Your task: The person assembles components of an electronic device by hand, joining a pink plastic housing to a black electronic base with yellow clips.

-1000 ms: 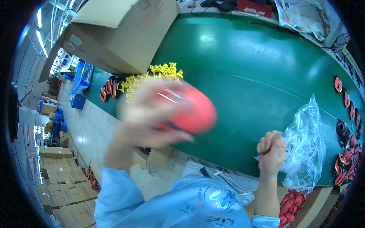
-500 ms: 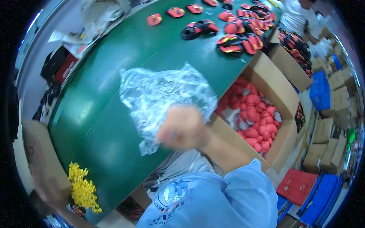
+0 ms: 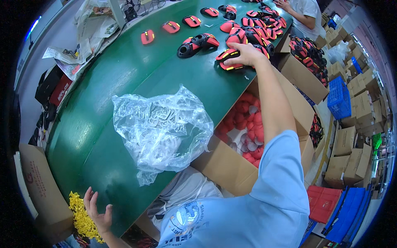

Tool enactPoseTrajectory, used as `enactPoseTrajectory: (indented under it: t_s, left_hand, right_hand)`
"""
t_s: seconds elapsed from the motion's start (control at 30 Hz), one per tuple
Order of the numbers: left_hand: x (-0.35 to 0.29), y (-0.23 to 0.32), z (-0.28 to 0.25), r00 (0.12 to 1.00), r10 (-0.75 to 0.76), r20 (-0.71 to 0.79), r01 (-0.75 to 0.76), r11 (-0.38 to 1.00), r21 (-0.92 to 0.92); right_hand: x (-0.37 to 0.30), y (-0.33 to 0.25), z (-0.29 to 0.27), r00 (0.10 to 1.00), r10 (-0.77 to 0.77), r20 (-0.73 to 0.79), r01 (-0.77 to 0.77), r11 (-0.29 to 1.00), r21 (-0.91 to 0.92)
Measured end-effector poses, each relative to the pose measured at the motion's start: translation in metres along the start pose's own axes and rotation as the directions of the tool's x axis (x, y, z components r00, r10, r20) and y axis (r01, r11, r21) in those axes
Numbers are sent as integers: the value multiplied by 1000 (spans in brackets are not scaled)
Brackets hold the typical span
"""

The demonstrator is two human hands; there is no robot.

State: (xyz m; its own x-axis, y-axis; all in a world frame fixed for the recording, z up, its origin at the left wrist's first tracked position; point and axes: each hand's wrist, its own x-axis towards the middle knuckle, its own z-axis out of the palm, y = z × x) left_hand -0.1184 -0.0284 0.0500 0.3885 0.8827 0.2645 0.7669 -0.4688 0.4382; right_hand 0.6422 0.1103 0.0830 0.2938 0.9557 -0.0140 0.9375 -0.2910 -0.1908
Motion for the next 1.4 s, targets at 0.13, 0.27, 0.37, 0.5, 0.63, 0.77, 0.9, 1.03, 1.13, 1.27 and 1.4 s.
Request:
enactPoseTrajectory:
  t_s: [0.13, 0.27, 0.37, 0.5, 0.63, 0.77, 0.9, 1.03, 1.13, 1.27, 1.4]
  left_hand:
    - [-11, 4, 5, 999, -37, -14, 37, 999, -7]
    - [-13, 13, 6, 1000, 3, 18, -3, 1000, -12]
    - [7, 41, 4, 996, 90, -13, -90, 996, 24]
    - [60, 103, 24, 962, 249, -108, -244, 968, 62]
    - [113, 160, 46, 949, 288, -131, -305, 942, -142]
    - [90, 135, 63, 985, 161, -56, -169, 957, -235]
    - [9, 79, 49, 990, -132, -50, 129, 991, -42]
    - [-21, 34, 44, 994, -102, 40, 99, 992, 74]
    - [-16, 22, 55, 998, -55, 32, 52, 995, 90]
    - [-8, 22, 66, 1000, 9, 15, -11, 991, 135]
    - [-4, 28, 72, 1000, 9, 17, -11, 989, 146]
  right_hand:
    - [9, 13, -4, 996, -4, 91, 0, 999, 46]
    - [-20, -6, 4, 811, -411, -416, 390, 910, -139]
    - [-60, -84, -17, 621, -533, -575, 568, 812, -138]
    - [-124, -193, -16, 437, -702, -563, 821, 567, -70]
    - [-173, -256, 12, 379, -746, -548, 909, 412, 67]
    - [-205, -301, 55, 423, -807, -413, 906, 371, 204]
    - [-241, -292, 85, 336, -819, -465, 929, 206, 308]
    - [-263, -153, 93, 747, -172, -642, 556, 692, 461]
    - [-251, -27, 138, 895, 152, -420, -9, 946, 323]
    - [-299, 107, 235, 956, 291, 19, -291, 957, -14]
    - [-334, 112, 265, 897, 399, 189, -376, 915, -148]
